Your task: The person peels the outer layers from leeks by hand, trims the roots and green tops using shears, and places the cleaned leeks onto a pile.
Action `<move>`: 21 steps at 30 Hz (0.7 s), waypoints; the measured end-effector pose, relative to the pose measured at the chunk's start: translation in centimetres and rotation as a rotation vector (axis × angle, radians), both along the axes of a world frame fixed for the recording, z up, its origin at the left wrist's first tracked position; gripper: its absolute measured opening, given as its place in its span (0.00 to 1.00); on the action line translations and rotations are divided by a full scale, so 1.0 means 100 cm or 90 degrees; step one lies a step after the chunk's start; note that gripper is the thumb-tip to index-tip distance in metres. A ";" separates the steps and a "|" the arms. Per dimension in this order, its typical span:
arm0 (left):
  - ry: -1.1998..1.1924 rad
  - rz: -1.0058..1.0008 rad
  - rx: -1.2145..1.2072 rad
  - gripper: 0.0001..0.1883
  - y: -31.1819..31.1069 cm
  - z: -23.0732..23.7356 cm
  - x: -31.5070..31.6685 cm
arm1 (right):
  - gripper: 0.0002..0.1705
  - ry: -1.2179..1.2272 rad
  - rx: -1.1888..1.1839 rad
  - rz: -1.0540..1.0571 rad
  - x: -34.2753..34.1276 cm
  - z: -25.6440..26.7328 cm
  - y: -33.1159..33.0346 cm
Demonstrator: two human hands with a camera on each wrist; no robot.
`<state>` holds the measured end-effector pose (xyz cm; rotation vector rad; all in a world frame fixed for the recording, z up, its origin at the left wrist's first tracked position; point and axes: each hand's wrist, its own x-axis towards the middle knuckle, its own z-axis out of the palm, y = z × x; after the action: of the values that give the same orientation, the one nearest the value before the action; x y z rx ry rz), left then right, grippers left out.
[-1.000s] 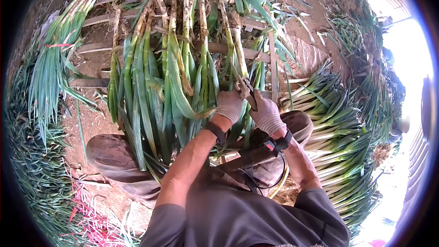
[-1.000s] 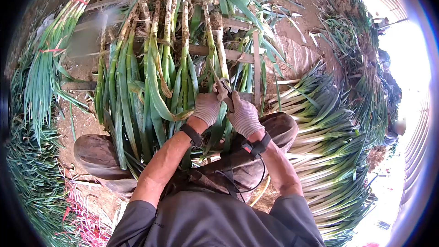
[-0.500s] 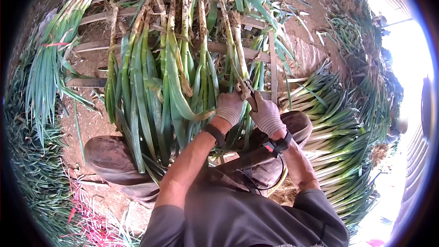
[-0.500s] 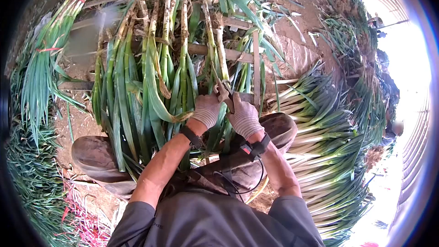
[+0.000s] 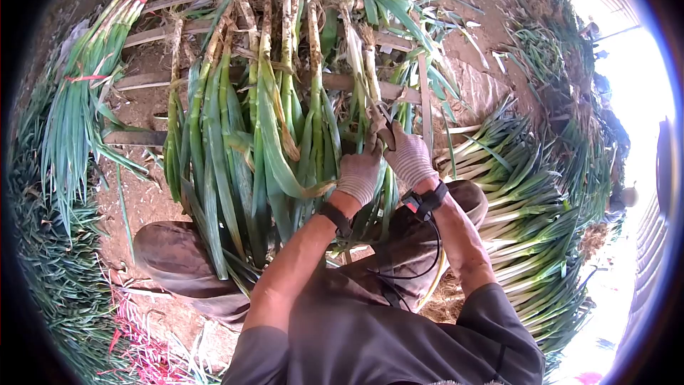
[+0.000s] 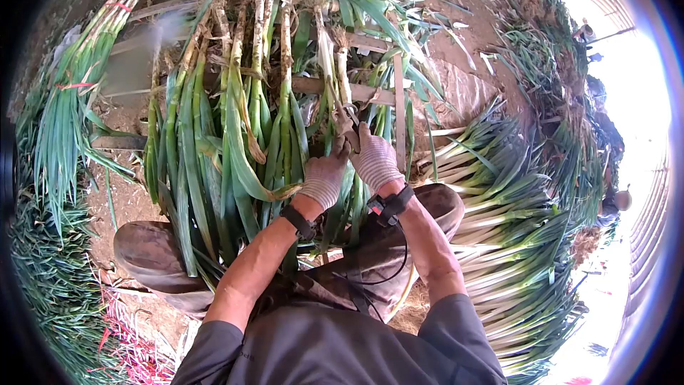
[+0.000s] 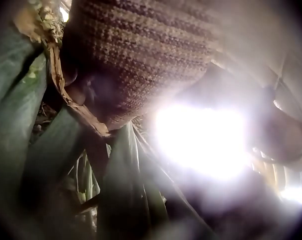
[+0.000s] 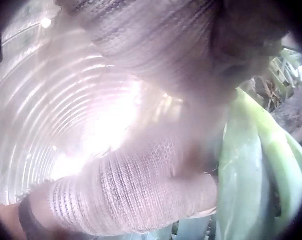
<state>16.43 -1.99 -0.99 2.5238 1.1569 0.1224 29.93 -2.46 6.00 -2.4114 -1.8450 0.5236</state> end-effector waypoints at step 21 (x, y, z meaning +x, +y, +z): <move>0.011 0.002 -0.026 0.31 0.003 0.006 -0.004 | 0.20 -0.013 0.085 0.004 0.022 -0.022 0.186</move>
<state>16.06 -1.71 -0.36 2.4924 1.1578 0.0761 32.11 16.10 3.81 -2.3350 -1.8323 0.3643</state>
